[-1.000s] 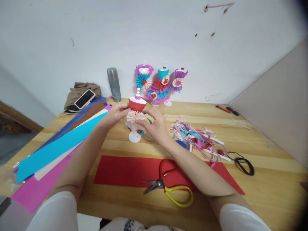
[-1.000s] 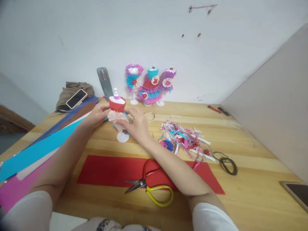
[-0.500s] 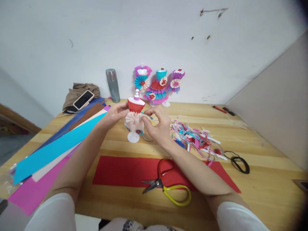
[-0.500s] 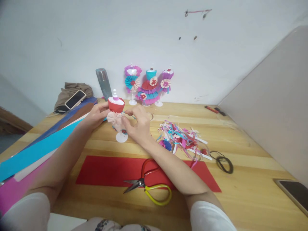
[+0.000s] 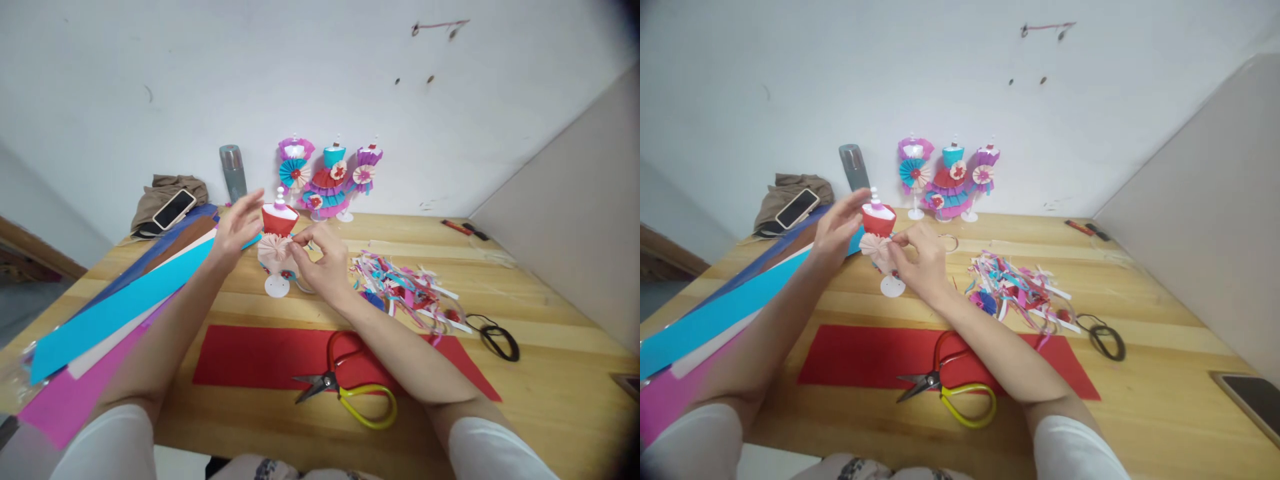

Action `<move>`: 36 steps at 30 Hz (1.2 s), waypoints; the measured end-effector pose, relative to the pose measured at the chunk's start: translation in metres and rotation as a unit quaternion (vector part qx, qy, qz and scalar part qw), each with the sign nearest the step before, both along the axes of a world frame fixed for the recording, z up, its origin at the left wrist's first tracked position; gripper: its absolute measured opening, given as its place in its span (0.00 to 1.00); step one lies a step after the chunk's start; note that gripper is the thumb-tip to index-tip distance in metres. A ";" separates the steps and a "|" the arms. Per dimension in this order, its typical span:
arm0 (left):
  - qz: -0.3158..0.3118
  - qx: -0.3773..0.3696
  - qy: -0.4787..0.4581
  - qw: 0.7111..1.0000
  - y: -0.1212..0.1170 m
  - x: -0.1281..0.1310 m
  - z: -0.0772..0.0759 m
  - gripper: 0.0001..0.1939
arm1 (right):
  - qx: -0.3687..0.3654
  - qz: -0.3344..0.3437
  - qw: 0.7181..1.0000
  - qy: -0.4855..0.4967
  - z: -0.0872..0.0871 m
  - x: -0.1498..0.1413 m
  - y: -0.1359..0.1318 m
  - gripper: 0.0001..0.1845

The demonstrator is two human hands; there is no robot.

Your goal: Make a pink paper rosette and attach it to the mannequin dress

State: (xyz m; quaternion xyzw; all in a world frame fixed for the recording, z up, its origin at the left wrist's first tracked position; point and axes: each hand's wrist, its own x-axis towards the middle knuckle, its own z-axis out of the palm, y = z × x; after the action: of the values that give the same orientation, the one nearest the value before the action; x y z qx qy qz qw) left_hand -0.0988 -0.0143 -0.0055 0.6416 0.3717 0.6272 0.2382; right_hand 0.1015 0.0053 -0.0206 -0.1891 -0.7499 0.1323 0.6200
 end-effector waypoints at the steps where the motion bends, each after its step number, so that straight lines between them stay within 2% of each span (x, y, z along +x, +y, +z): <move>1: 0.073 0.061 0.034 0.995 -0.004 0.002 0.002 0.29 | -0.009 0.005 1.000 0.002 0.000 0.000 0.000 0.07; 3: 0.201 0.185 0.137 0.952 -0.016 0.007 0.009 0.21 | -0.026 0.016 1.000 0.003 0.001 0.000 -0.001 0.05; 5: 0.244 0.299 0.259 0.885 -0.029 0.015 0.016 0.10 | -0.047 0.027 0.999 0.003 0.002 0.001 -0.002 0.04; 6: 0.256 0.324 0.307 0.857 -0.034 0.019 0.018 0.06 | -0.059 0.033 0.998 0.004 0.003 0.001 -0.002 0.05; 9: 0.289 0.325 0.390 0.812 -0.040 0.030 0.020 0.01 | -0.085 0.046 0.995 0.005 0.004 0.001 -0.004 0.08; 13: 0.306 0.347 0.406 0.788 -0.036 0.037 0.018 0.04 | -0.091 0.059 0.994 -0.004 0.005 0.002 -0.006 0.09; 18: 0.280 0.368 0.394 0.794 -0.034 0.038 0.020 0.06 | -0.076 0.067 0.995 -0.014 0.006 0.003 -0.008 0.10; 22: 0.277 0.344 0.397 0.804 -0.036 0.036 0.020 0.06 | -0.084 0.062 0.994 -0.026 0.007 0.004 -0.008 0.11; 26: 0.250 0.299 0.386 0.836 -0.041 0.034 0.021 0.04 | -0.079 0.054 0.995 -0.025 0.006 0.004 -0.008 0.10; 31: 0.207 0.267 0.384 0.859 -0.041 0.034 0.023 0.11 | -0.048 0.059 0.997 -0.016 0.005 0.005 -0.007 0.10; 34: 0.181 0.270 0.360 0.875 -0.037 0.034 0.023 0.07 | -0.037 0.057 0.997 -0.025 0.006 0.006 -0.008 0.10; 36: 0.184 0.274 0.359 0.873 -0.036 0.033 0.023 0.03 | -0.042 0.055 0.997 -0.037 0.006 0.007 -0.008 0.09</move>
State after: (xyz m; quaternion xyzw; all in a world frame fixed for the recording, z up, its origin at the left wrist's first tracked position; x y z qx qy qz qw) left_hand -0.0653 -0.0499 0.0177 0.7822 0.3567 0.4626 -0.2166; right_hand 0.1083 -0.0028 -0.0143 -0.1782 -0.7754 0.1907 0.5750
